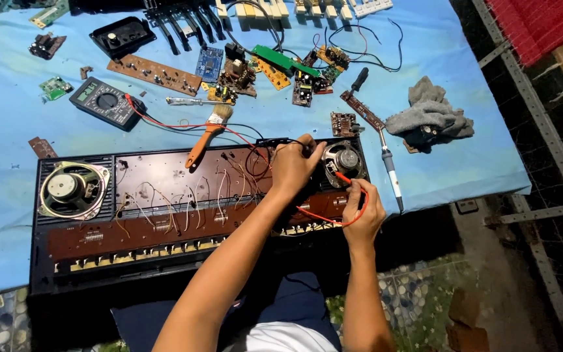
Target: Repairing an electronic keyboard by soldering components and testing circuits with a multimeter
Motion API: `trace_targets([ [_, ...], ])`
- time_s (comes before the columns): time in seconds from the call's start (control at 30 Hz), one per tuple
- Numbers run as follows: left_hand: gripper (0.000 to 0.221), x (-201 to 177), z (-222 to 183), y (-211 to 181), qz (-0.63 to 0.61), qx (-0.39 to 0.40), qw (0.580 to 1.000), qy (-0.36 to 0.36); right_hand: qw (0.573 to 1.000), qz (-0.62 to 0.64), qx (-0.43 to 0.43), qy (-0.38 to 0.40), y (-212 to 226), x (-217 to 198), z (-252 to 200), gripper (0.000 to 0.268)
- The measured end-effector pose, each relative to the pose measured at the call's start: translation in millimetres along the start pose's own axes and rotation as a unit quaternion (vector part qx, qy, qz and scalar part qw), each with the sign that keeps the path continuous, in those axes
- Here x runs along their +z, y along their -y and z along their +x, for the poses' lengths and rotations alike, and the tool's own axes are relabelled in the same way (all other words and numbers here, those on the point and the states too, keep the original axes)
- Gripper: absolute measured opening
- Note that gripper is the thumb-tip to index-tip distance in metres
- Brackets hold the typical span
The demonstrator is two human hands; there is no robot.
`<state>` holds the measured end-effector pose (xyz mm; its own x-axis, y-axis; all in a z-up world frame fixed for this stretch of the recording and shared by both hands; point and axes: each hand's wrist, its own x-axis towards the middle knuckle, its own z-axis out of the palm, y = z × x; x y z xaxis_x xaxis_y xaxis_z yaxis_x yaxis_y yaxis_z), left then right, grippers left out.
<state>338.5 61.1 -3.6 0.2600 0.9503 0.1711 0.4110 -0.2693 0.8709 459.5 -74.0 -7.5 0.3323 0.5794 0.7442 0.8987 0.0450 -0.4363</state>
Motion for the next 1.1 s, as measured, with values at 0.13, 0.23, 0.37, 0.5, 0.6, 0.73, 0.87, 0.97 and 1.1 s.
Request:
trace_targets([
  [0.13,0.031,-7,-5,-9,-0.013,0.003,1.0,-0.005,1.0,0.005,0.001,0.003,5,-2,2,0.01],
  [0.23,0.031,-6,-6,-9,-0.01,-0.003,1.0,-0.003,1.0,0.007,0.007,0.0,6,-2,2,0.011],
  [0.37,0.032,-10,-7,-11,-0.029,0.003,0.999,-0.015,1.0,0.005,0.007,0.002,8,-3,1,0.011],
  [0.5,0.032,-10,-7,-10,-0.054,0.012,0.998,-0.025,1.0,-0.002,0.009,0.005,7,-3,1,0.01],
  [0.6,0.032,-8,-6,-10,-0.063,0.019,0.997,-0.035,1.0,-0.003,0.01,0.007,8,-4,2,0.01],
  [0.73,0.031,-7,-7,-8,-0.076,0.024,0.996,-0.039,1.0,-0.004,0.012,0.009,8,-4,2,0.01],
  [0.87,0.031,-9,-9,-9,-0.085,0.031,0.995,-0.037,1.0,-0.009,0.012,0.008,8,-4,2,0.009],
  [0.97,0.031,-12,-10,-13,-0.087,0.036,0.995,-0.036,1.0,-0.009,0.015,0.008,7,-3,2,0.009],
  [1.1,0.031,-17,-12,-16,-0.088,0.049,0.994,-0.043,1.0,-0.007,0.02,0.012,6,-4,1,0.01],
])
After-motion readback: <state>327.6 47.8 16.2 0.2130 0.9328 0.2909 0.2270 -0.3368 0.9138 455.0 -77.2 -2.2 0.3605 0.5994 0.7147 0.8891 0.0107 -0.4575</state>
